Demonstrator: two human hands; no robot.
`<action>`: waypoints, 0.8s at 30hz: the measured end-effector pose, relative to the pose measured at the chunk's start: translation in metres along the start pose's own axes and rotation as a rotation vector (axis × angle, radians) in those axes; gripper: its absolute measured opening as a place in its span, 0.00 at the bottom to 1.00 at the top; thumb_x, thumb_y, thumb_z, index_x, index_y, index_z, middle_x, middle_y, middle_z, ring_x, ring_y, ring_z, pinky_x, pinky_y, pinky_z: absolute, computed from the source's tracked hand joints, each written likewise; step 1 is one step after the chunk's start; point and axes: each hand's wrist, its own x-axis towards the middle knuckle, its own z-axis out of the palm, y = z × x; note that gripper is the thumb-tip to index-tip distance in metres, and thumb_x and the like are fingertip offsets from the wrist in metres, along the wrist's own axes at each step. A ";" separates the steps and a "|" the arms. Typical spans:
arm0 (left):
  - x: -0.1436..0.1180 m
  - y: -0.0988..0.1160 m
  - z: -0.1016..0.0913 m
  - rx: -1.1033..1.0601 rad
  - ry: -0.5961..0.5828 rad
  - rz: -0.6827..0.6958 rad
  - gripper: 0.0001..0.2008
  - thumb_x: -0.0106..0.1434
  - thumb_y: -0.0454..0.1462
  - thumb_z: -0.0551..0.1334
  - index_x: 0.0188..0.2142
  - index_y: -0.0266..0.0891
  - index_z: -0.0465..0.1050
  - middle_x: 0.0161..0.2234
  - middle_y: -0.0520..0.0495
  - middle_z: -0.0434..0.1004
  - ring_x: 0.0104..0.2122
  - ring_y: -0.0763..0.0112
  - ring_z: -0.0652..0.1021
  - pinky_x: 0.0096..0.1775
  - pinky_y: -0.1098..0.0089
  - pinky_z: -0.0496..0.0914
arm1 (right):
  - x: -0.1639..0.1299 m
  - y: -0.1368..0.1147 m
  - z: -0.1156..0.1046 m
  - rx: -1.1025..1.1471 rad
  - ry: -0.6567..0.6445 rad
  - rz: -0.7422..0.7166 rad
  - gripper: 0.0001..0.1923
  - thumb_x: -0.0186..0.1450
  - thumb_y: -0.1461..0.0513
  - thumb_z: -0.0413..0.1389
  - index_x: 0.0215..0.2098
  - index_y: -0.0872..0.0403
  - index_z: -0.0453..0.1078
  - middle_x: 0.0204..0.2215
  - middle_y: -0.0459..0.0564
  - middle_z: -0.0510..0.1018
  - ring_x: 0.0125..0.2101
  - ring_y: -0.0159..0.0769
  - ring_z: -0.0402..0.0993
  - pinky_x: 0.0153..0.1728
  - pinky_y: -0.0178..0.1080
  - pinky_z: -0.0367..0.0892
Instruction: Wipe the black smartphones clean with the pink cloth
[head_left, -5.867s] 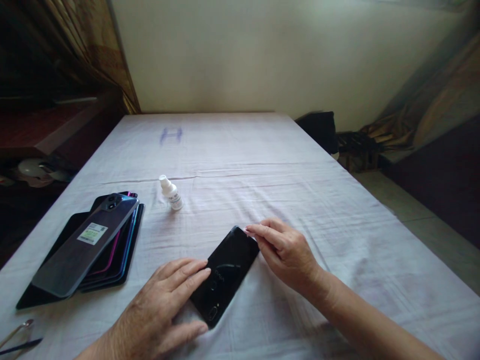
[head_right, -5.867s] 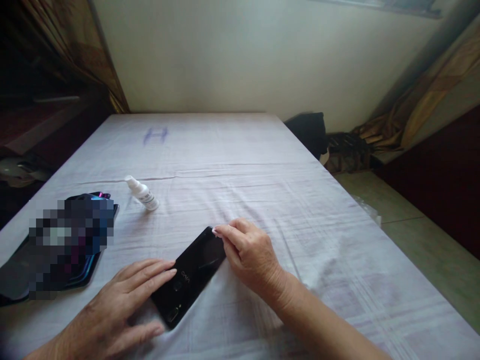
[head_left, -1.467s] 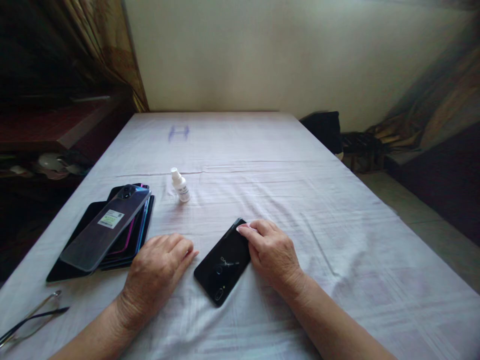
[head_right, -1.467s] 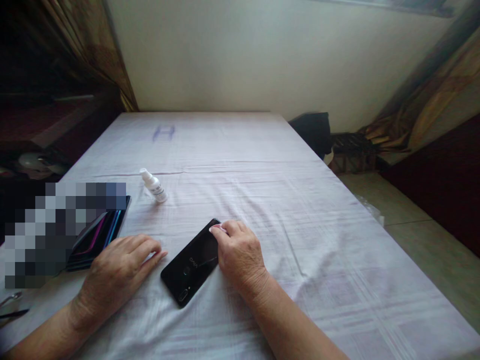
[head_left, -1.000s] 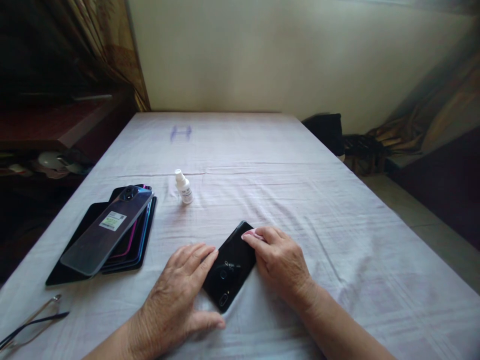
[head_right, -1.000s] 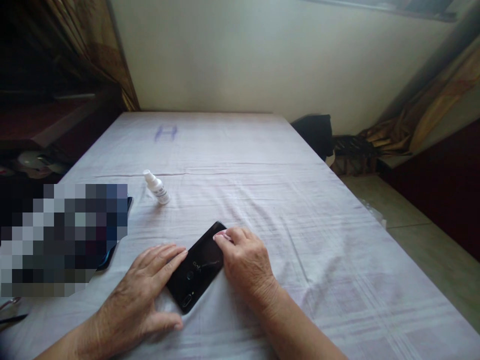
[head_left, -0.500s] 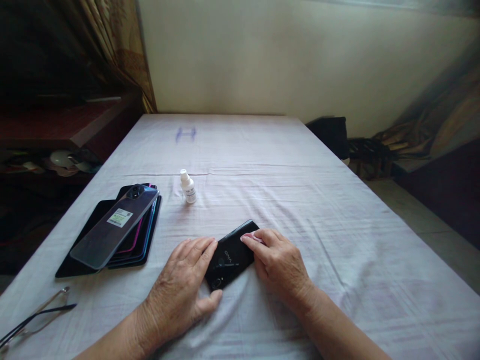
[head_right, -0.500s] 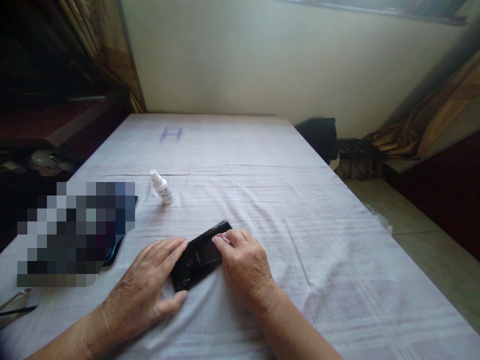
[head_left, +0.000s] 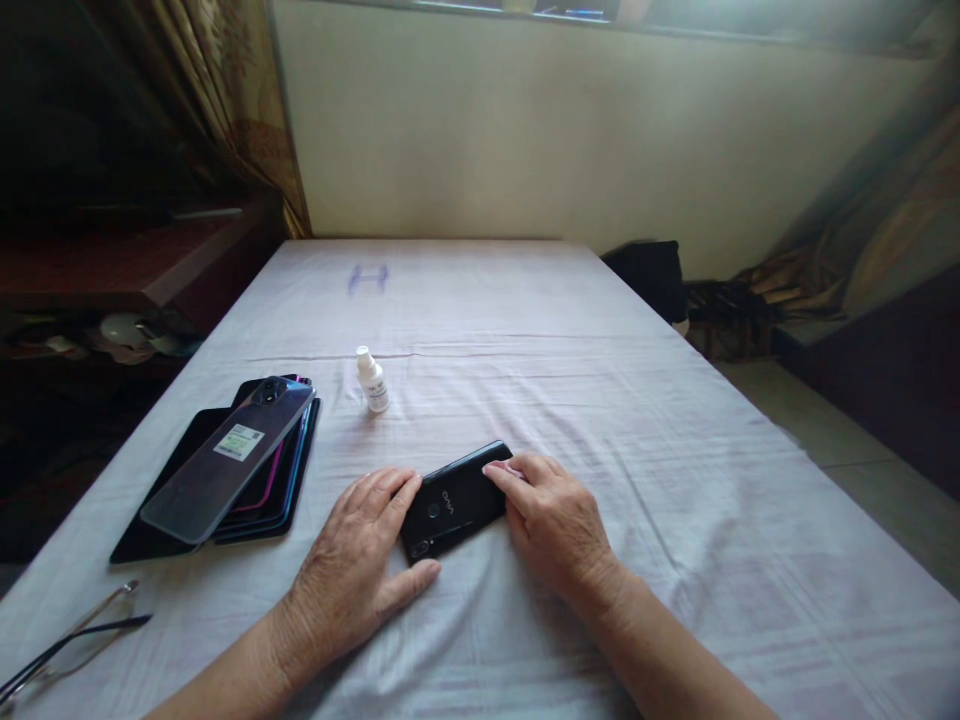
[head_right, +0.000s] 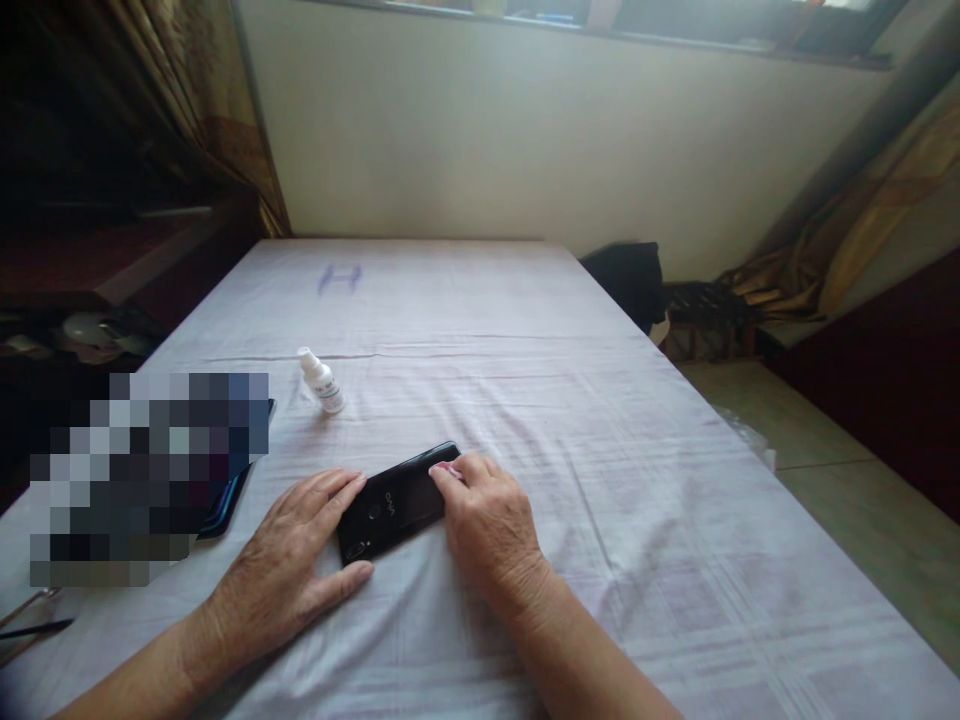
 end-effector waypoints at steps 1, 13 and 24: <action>0.000 0.000 0.000 -0.009 -0.006 -0.004 0.36 0.60 0.47 0.64 0.64 0.37 0.58 0.59 0.37 0.69 0.58 0.50 0.69 0.60 0.52 0.63 | 0.000 0.004 -0.001 -0.022 0.003 0.026 0.17 0.64 0.70 0.54 0.47 0.51 0.77 0.39 0.52 0.79 0.39 0.39 0.74 0.40 0.36 0.69; 0.003 0.004 -0.006 -0.010 -0.025 -0.010 0.36 0.60 0.42 0.62 0.66 0.36 0.54 0.61 0.36 0.66 0.60 0.50 0.68 0.61 0.52 0.62 | 0.000 -0.001 -0.003 0.023 0.009 -0.041 0.17 0.64 0.71 0.53 0.46 0.51 0.77 0.38 0.51 0.79 0.38 0.37 0.74 0.40 0.35 0.69; 0.002 0.003 -0.005 -0.008 -0.027 -0.012 0.35 0.61 0.41 0.62 0.65 0.37 0.55 0.62 0.37 0.66 0.61 0.51 0.67 0.61 0.52 0.62 | 0.000 -0.010 -0.001 0.027 0.001 -0.061 0.16 0.64 0.70 0.54 0.46 0.53 0.77 0.38 0.52 0.79 0.38 0.38 0.74 0.40 0.36 0.69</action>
